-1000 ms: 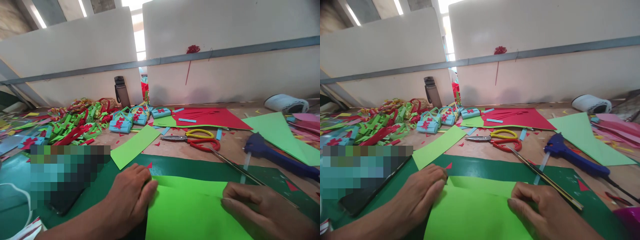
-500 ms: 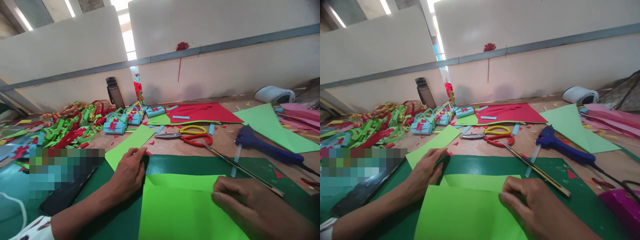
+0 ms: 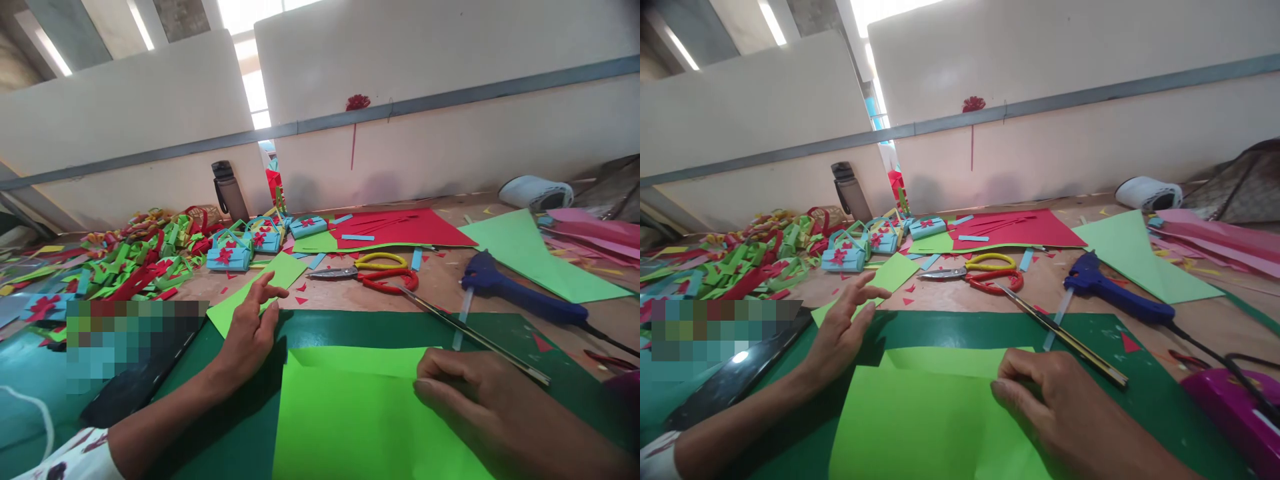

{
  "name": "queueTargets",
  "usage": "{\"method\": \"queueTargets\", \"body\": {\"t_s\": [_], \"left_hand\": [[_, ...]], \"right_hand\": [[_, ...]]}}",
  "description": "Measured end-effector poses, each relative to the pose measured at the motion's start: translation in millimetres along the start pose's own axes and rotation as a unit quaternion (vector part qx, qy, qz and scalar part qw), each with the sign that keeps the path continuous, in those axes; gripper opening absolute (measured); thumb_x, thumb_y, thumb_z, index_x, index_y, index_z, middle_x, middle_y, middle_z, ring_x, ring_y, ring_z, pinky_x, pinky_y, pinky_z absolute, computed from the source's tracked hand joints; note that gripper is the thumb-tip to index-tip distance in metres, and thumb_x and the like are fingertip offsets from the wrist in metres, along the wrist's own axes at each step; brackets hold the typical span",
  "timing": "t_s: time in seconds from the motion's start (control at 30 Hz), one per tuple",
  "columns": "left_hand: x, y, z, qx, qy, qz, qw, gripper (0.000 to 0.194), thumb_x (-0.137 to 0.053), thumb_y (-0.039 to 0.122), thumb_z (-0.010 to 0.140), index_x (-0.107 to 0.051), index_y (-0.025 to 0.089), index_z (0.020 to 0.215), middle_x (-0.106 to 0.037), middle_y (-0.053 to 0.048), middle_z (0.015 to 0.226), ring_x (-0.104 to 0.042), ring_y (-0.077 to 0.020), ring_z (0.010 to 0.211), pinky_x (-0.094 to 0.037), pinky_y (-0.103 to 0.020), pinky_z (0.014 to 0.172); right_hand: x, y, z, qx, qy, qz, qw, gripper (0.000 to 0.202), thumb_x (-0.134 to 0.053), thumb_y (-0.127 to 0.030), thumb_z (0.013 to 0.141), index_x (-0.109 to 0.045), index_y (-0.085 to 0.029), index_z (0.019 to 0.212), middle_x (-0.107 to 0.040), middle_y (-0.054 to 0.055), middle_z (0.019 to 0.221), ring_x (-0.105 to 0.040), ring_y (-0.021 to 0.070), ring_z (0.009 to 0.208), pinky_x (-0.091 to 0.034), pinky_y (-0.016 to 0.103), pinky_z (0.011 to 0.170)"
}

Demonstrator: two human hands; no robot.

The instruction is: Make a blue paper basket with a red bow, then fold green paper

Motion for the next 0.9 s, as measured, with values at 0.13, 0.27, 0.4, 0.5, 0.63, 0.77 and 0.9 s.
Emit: {"method": "queueTargets", "body": {"t_s": [0.13, 0.27, 0.4, 0.5, 0.63, 0.77, 0.9], "left_hand": [[8.6, 1.8, 3.5, 0.036, 0.033, -0.054, 0.997, 0.041, -0.038, 0.029, 0.092, -0.037, 0.016, 0.132, -0.063, -0.007, 0.107, -0.059, -0.0204, 0.091, -0.045, -0.041, 0.084], [26.6, 25.9, -2.2, -0.016, 0.073, -0.051, 0.996, 0.035, -0.04, 0.029, 0.093, -0.043, 0.018, 0.126, -0.064, -0.007, 0.107, -0.059, -0.0203, 0.099, -0.046, -0.039, 0.087], [20.8, 65.5, -36.2, -0.201, 0.034, 0.084, 0.975, 0.026, -0.042, 0.021, 0.091, -0.055, 0.023, 0.113, -0.066, -0.005, 0.108, -0.06, -0.0203, 0.104, -0.047, -0.035, 0.089], [-11.7, 84.7, -78.1, -0.395, -0.002, 0.16, 0.904, 0.029, -0.043, 0.033, 0.091, -0.058, 0.019, 0.113, -0.067, -0.008, 0.109, -0.058, -0.0252, 0.109, -0.045, -0.039, 0.095], [-64.6, 84.0, -99.5, -0.403, -0.161, 0.27, 0.86, 0.028, -0.044, 0.025, 0.092, -0.055, 0.016, 0.116, -0.061, -0.011, 0.123, -0.053, -0.0338, 0.117, -0.048, -0.047, 0.09], [-81.0, 82.9, -88.6, -0.303, -0.32, 0.25, 0.862, 0.064, -0.039, 0.058, 0.088, -0.037, 0.014, 0.136, -0.04, -0.022, 0.141, -0.037, -0.0455, 0.127, -0.041, -0.066, 0.09], [-78.6, 80.2, -79.9, -0.24, -0.348, 0.216, 0.88, 0.063, -0.034, 0.055, 0.09, -0.028, 0.019, 0.142, -0.026, -0.02, 0.149, -0.021, -0.0448, 0.134, -0.03, -0.069, 0.096]], "right_hand": [[-7.2, 0.7, -2.1, 0.016, -0.053, -0.02, 0.998, 0.031, -0.042, -0.03, 0.085, -0.049, -0.019, 0.057, -0.052, -0.003, 0.052, -0.047, 0.0093, 0.046, -0.032, 0.021, 0.043], [-8.3, 1.6, -1.3, 0.012, -0.049, -0.026, 0.998, 0.03, -0.041, -0.03, 0.086, -0.047, -0.019, 0.058, -0.05, -0.003, 0.052, -0.046, 0.0098, 0.047, -0.032, 0.022, 0.044], [-9.2, 0.8, 1.1, 0.016, -0.057, -0.03, 0.998, 0.031, -0.042, -0.03, 0.086, -0.047, -0.019, 0.058, -0.051, -0.003, 0.052, -0.044, 0.0095, 0.047, -0.03, 0.023, 0.046], [-9.4, -1.6, 2.6, 0.019, -0.071, -0.033, 0.997, 0.03, -0.044, -0.031, 0.087, -0.051, -0.019, 0.06, -0.052, -0.003, 0.054, -0.045, 0.0099, 0.05, -0.03, 0.024, 0.049], [-7.5, -7.3, 3.6, 0.021, -0.088, -0.021, 0.996, 0.028, -0.046, -0.031, 0.087, -0.053, -0.018, 0.062, -0.054, -0.004, 0.056, -0.046, 0.0104, 0.053, -0.032, 0.024, 0.053], [-1.5, -7.2, 6.0, 0.004, -0.089, 0.007, 0.996, 0.026, -0.049, -0.033, 0.084, -0.057, -0.019, 0.063, -0.058, -0.003, 0.058, -0.05, 0.0116, 0.055, -0.034, 0.024, 0.053], [3.3, 6.5, 8.6, -0.045, -0.093, 0.029, 0.994, 0.024, -0.053, -0.04, 0.078, -0.064, -0.02, 0.07, -0.067, 0.0, 0.068, -0.059, 0.0159, 0.061, -0.042, 0.026, 0.056]]}}
Point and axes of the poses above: each hand's wrist, its own z-axis towards the middle knuckle, its own x-axis out of the back of the hand, y = z × x, the point moved 5 cm from there along z, towards the middle knuckle
